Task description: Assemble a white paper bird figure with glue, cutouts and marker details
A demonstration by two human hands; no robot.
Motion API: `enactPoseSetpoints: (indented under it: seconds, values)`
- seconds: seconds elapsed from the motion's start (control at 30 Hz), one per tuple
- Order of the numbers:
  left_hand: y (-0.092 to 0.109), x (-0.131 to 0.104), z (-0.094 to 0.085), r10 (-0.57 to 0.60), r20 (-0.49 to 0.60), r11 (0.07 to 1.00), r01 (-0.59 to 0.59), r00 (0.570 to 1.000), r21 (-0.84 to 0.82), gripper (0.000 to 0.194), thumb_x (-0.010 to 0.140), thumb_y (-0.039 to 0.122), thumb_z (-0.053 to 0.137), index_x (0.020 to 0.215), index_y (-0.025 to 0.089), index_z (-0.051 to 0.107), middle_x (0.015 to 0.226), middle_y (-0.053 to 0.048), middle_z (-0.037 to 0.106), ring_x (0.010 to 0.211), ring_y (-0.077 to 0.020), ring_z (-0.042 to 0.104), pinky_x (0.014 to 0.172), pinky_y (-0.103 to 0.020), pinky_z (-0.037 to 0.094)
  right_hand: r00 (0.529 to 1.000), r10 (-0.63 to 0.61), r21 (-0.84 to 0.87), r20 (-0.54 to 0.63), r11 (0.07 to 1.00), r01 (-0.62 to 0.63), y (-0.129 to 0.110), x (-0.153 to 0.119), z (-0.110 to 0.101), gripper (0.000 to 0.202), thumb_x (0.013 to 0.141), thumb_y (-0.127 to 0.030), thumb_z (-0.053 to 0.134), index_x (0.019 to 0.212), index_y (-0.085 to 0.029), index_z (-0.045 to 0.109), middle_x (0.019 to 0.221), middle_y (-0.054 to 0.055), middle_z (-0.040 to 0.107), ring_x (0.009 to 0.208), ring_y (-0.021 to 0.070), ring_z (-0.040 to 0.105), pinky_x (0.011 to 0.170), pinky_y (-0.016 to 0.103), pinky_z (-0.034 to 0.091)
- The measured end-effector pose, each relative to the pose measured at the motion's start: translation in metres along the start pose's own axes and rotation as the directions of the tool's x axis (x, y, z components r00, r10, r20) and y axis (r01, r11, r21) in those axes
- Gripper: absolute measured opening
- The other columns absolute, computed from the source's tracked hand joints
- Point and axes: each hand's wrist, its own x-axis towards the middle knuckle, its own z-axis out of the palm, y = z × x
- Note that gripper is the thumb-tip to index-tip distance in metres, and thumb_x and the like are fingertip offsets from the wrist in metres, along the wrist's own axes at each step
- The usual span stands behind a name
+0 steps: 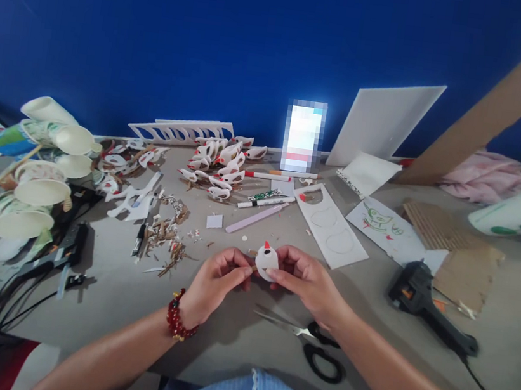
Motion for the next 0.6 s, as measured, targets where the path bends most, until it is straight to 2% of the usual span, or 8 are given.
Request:
enactPoseSetpoints:
  seconds: [0.6]
  values:
    - [-0.0015, -0.0009, -0.0002, 0.001, 0.001, 1.0, -0.001, 1.0, 0.026, 0.023, 0.079, 0.037, 0.068, 0.074, 0.017, 0.056, 0.06, 0.002, 0.06, 0.059, -0.0111, 0.051, 0.059, -0.023, 0.037, 1.0, -0.013, -0.002, -0.003, 1.0, 0.013, 0.002, 0.0004, 0.0, 0.027, 0.074, -0.038, 0.076, 0.087, -0.02, 0.062, 0.081, 0.0, 0.067, 0.07, 0.0143, 0.059, 0.066, 0.028, 0.05]
